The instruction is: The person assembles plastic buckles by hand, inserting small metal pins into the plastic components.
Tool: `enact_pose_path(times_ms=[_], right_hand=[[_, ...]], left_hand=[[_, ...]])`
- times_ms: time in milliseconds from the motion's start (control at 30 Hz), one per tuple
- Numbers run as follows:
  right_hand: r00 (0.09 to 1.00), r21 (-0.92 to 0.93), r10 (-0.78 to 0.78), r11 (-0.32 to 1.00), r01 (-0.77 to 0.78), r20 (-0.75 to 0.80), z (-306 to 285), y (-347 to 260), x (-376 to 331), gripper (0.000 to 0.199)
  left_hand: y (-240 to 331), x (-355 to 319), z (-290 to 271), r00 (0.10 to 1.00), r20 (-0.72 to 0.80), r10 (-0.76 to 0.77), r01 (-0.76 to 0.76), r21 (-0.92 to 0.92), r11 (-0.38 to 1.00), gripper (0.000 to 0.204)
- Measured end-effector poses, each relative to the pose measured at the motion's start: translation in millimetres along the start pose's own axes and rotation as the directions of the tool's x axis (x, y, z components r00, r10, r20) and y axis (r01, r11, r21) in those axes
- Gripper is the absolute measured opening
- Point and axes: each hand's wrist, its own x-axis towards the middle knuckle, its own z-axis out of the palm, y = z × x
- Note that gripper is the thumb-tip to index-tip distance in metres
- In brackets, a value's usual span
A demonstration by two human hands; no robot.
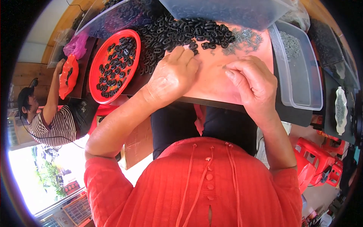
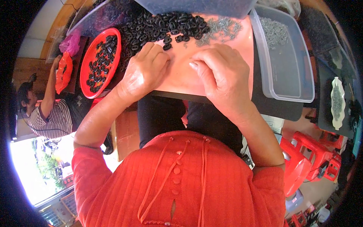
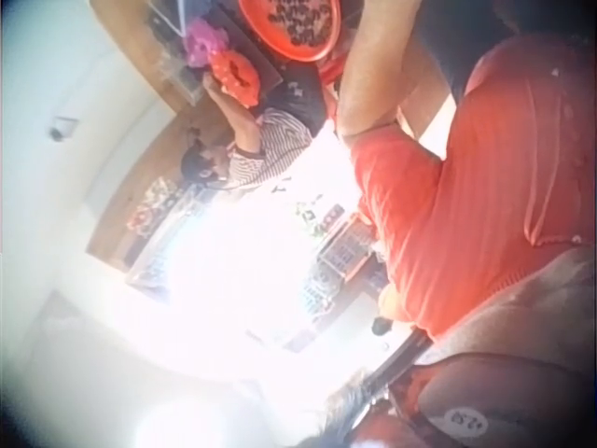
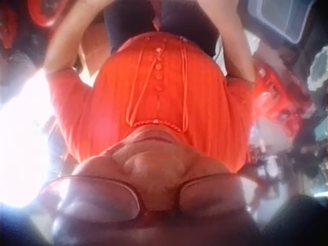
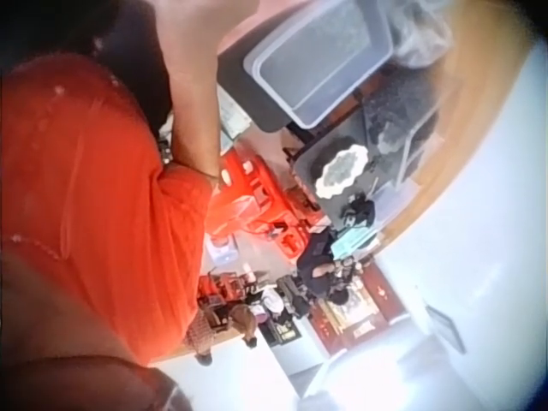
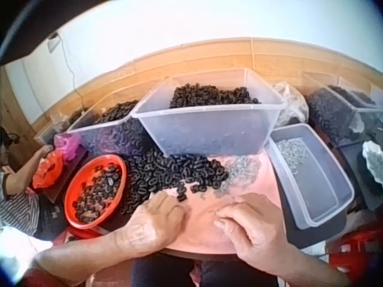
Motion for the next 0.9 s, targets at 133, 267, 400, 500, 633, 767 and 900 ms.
enact_pose_path(times_ms=[133, 267, 400, 500, 633, 767, 900], right_hand=[[1.000, 0.016, -0.002, 1.000, 0.002, 0.003, 1, -1, 0, 0.010], [1.000, 0.021, -0.008, 1.000, 0.008, -0.014, 0, -4, 2, 0.011], [0.999, 0.108, 0.035, 0.994, -0.033, -0.017, 0, -9, 2, 0.011], [0.990, 0.282, 0.134, 0.949, -0.139, 0.040, 9, -17, 2, 0.012], [0.955, 0.533, 0.245, 0.792, -0.298, 0.169, 25, -22, -7, 0.012], [0.914, 0.616, 0.319, 0.676, -0.405, 0.252, 24, -35, -8, 0.008], [0.926, 0.627, 0.300, 0.682, -0.378, 0.232, 24, -36, -12, 0.006]], left_hand=[[-1, 6, 1, 0.998, 0.037, 0.051, -0.054, 0.080, 0.995, 0.019], [-2, 0, 4, 0.999, -0.024, -0.039, 0.038, -0.037, 0.999, 0.016], [6, -2, -10, 0.940, 0.015, -0.341, 0.302, -0.505, 0.809, 0.010], [29, -4, -28, 0.773, 0.308, -0.555, 0.519, -0.810, 0.273, 0.008], [51, -3, -41, 0.554, 0.619, -0.557, 0.547, -0.775, -0.317, 0.015], [58, -12, -36, 0.536, 0.641, -0.550, 0.350, -0.761, -0.546, 0.015], [65, -12, -39, 0.512, 0.656, -0.554, 0.337, -0.747, -0.573, 0.015]])
